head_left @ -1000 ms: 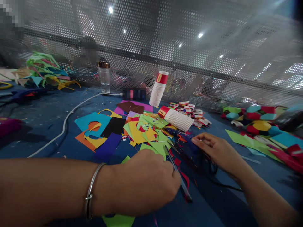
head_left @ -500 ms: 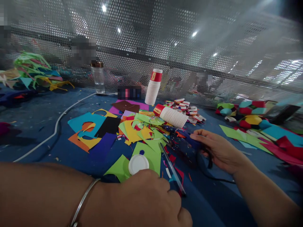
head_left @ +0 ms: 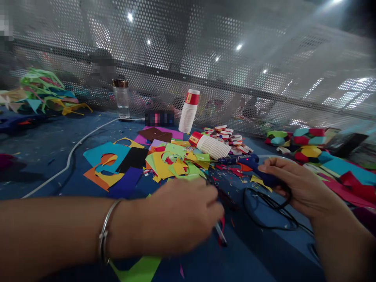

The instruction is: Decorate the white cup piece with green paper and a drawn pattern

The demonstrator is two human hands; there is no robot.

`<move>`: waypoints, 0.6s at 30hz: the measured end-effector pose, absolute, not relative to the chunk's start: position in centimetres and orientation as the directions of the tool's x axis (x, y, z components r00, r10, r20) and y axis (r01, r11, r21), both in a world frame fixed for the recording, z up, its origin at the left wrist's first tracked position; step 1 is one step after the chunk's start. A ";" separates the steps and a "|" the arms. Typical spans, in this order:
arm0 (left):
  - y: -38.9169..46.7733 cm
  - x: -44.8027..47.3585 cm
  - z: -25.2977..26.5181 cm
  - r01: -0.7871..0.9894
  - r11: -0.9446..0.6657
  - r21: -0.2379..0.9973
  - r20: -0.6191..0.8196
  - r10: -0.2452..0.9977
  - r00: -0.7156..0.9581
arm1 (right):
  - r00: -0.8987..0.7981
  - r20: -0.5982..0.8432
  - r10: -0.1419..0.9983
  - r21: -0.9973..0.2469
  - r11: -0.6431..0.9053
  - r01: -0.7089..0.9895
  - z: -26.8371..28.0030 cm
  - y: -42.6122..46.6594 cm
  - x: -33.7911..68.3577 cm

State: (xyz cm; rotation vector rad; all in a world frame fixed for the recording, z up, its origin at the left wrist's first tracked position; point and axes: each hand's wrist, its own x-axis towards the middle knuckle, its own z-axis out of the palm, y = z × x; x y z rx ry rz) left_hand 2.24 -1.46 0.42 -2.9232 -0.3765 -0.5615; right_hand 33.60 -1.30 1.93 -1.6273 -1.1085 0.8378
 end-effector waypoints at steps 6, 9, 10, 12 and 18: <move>6.3 2.1 -1.0 0.482 -0.865 -0.141 0.301 0.426 0.853 | 0.346 0.009 0.938 -0.940 -0.111 0.323 1.9 -1.3 33.9; 8.3 2.0 -2.2 0.488 -0.859 -0.153 0.278 0.437 0.856 | 0.345 0.016 0.938 -0.937 -0.107 0.333 2.1 -1.3 33.9; 8.6 2.0 -2.4 0.494 -0.854 -0.162 0.276 0.441 0.854 | 0.345 0.018 0.938 -0.937 -0.105 0.334 2.2 -1.4 33.9; 8.8 1.8 -2.2 0.515 -0.836 -0.190 0.288 0.454 0.843 | 0.350 0.022 0.937 -0.937 -0.103 0.335 2.3 -1.5 34.1; 7.9 0.4 -0.1 0.599 -0.739 -0.310 0.351 0.496 0.794 | 0.456 0.109 0.883 -0.919 -0.085 0.385 2.8 -2.1 35.3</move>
